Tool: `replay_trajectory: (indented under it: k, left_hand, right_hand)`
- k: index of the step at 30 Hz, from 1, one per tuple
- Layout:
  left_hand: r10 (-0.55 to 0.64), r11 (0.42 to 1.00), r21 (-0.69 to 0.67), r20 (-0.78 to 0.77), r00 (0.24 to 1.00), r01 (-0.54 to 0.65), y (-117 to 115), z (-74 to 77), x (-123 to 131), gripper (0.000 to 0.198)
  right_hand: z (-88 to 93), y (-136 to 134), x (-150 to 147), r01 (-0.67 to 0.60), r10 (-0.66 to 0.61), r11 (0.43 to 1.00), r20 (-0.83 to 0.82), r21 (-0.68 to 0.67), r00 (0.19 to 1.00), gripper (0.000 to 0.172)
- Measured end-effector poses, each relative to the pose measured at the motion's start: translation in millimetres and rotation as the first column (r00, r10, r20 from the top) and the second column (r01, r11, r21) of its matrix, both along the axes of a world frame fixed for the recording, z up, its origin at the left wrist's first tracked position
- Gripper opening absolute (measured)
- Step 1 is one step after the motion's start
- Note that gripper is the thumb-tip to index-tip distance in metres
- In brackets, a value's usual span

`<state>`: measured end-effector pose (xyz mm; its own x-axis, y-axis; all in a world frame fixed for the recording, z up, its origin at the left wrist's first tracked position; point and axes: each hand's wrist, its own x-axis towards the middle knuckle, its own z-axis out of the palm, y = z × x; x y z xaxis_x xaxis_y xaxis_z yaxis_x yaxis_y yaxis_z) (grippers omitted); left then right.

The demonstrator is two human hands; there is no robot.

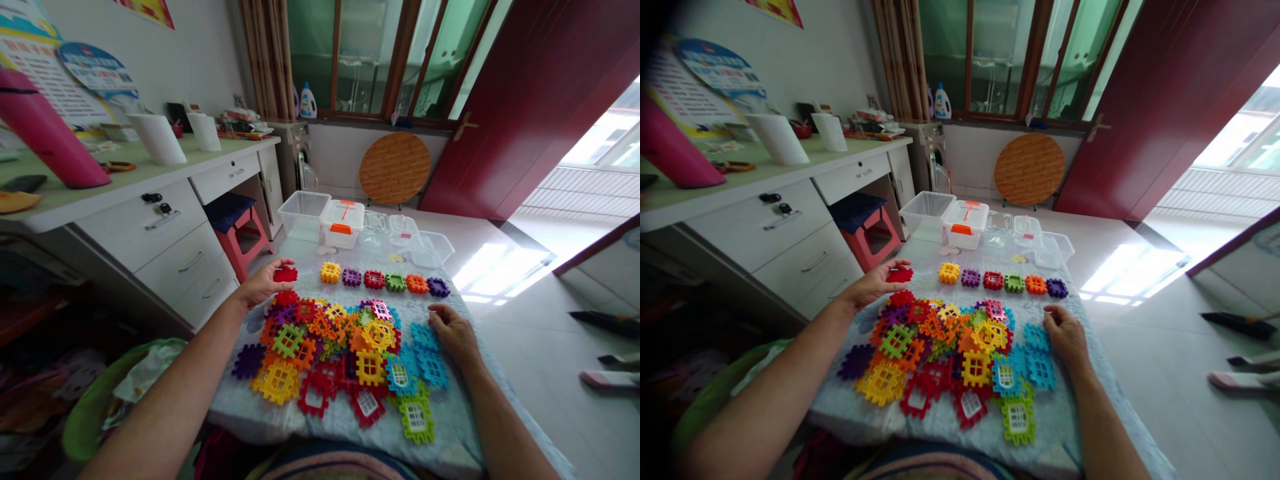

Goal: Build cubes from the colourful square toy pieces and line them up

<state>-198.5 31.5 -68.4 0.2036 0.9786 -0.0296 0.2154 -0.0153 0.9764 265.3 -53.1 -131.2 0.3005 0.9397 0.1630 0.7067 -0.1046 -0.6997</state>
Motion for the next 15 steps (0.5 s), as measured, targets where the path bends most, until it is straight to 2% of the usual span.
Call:
replay_trajectory:
  k: [2,4,6,8,11,15]
  left_hand:
    - [0.021,1.000,0.014,-0.127,0.992,-0.019,-2,0.4,1,0.065]
    - [0.079,0.996,0.069,-0.308,0.948,-0.061,-5,-2.5,4,0.062]
    - [0.134,0.988,0.132,-0.496,0.858,-0.078,-8,-7.8,6,0.059]
    - [0.140,0.986,0.160,-0.641,0.754,-0.046,-12,-13.2,9,0.056]
    - [0.055,0.991,0.121,-0.778,0.626,0.063,-17,-16.1,9,0.054]
    - [-0.065,0.986,0.026,-0.850,0.523,0.165,-20,-9.2,7,0.056]
  right_hand:
    - [0.6,0,0,-0.001,0.001,1.000,-0.001,0.000,1.000,0.037]
    - [1.3,0,0,-0.005,0.005,1.000,0.000,0.000,1.000,0.036]
    - [2.0,0,-1,-0.007,0.007,1.000,0.001,-0.002,1.000,0.036]
    - [2.5,0,-1,-0.006,0.006,1.000,0.001,-0.003,1.000,0.036]
    - [2.4,-1,-2,-0.012,0.012,1.000,-0.012,-0.005,1.000,0.036]
    - [1.0,-1,-1,-0.023,0.023,1.000,-0.019,-0.007,1.000,0.036]
